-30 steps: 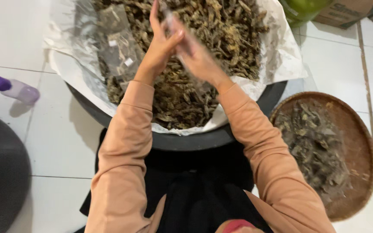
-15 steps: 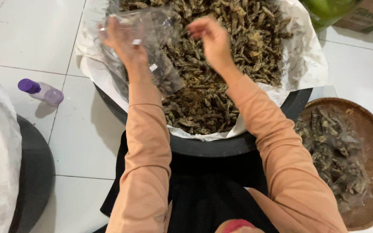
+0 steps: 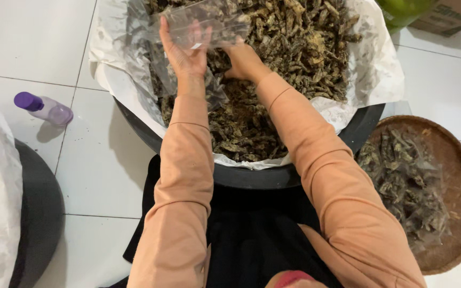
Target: The person sits on the floor beside a large basin of dried seahorses, opens small clear plastic bags, and places handfuls of the dried seahorses into the bags one at a time. Filled bags are set on a woven tray beside the basin, and the person continues filling more bags.
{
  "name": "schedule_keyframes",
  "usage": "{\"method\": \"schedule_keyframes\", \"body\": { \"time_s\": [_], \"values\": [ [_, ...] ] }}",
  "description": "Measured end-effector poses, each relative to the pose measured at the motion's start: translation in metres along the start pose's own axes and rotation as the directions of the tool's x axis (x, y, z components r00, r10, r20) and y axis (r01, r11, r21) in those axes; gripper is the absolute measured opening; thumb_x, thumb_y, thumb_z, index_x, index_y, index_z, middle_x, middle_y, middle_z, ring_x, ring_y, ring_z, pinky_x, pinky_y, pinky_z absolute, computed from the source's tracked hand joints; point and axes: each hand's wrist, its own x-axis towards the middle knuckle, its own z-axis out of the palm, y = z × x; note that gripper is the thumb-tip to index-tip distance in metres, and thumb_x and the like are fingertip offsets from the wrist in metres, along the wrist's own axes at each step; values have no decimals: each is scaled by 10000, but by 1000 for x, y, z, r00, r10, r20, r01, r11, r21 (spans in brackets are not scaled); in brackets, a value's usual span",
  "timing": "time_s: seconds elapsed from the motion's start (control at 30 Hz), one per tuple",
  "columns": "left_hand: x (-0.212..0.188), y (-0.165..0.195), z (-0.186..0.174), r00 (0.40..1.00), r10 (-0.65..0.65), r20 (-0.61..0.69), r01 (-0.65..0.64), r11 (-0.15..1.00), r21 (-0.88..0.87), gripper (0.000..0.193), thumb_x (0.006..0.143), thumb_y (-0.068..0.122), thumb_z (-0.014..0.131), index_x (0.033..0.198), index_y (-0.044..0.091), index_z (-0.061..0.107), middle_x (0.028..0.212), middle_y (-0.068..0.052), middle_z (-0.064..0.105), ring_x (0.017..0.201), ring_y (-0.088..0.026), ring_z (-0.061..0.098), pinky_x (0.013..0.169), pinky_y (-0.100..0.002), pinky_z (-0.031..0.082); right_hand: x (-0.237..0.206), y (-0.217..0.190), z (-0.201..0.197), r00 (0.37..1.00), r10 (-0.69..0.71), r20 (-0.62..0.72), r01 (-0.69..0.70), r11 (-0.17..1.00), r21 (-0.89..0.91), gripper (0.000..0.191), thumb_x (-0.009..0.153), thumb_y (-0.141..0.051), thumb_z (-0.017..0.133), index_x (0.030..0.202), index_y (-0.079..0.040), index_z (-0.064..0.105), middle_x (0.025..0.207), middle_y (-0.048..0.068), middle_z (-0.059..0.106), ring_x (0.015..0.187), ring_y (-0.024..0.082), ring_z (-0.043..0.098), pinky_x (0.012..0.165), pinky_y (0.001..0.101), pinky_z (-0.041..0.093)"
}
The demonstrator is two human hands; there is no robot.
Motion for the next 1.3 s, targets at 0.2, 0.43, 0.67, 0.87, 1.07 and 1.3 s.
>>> {"method": "schedule_keyframes", "body": {
  "time_s": [0.2,0.43,0.67,0.87,1.07,1.3],
  "values": [
    [-5,-3,4,999,-27,19,27,1000,-3,872,750,483,829,1460,181,423,1381,-166,463,1184,-374,560,1041,-673,504,-9,6,3,970,-135,-200,134,991,-22,490,769,-107,846,1203,-67,623,1236,244,645,1144,421,641,982,497,565],
    [-12,-21,14,951,-157,-266,142,987,-76,969,781,480,790,1567,260,267,1560,-223,202,1267,-392,418,1053,-632,504,-42,70,-56,913,252,-319,106,611,785,249,828,0,767,1035,-104,676,1056,60,696,934,217,710,797,357,662],
    [-33,-39,20,933,-243,-267,269,961,66,909,771,517,745,1515,212,319,1477,-197,261,1285,-425,418,1110,-710,448,-92,90,-131,762,182,-621,640,-65,766,77,1028,-25,719,1101,-26,694,1015,114,689,872,259,723,707,348,605],
    [-59,-60,32,934,-285,-216,329,922,204,856,812,589,683,1466,121,389,1452,-236,358,1265,-415,466,1116,-663,400,-68,55,-105,369,283,-885,877,208,433,110,1026,-42,732,1129,-42,695,913,113,721,777,234,708,675,398,620],
    [-69,-65,36,923,-265,-278,310,942,131,807,865,572,658,1477,161,330,1436,-248,355,1323,-421,447,1185,-600,407,-52,47,-83,368,300,-880,860,249,445,284,1028,-81,755,1267,-66,603,1017,84,711,909,196,701,787,382,611],
    [-64,-65,30,977,-198,-77,204,976,76,780,880,613,582,1444,98,427,1397,-216,496,1329,-400,489,1130,-580,439,-47,30,-66,570,78,-818,487,770,413,563,1058,-521,402,1454,-128,479,1325,118,529,1235,235,479,1076,453,381]
  ]
}}
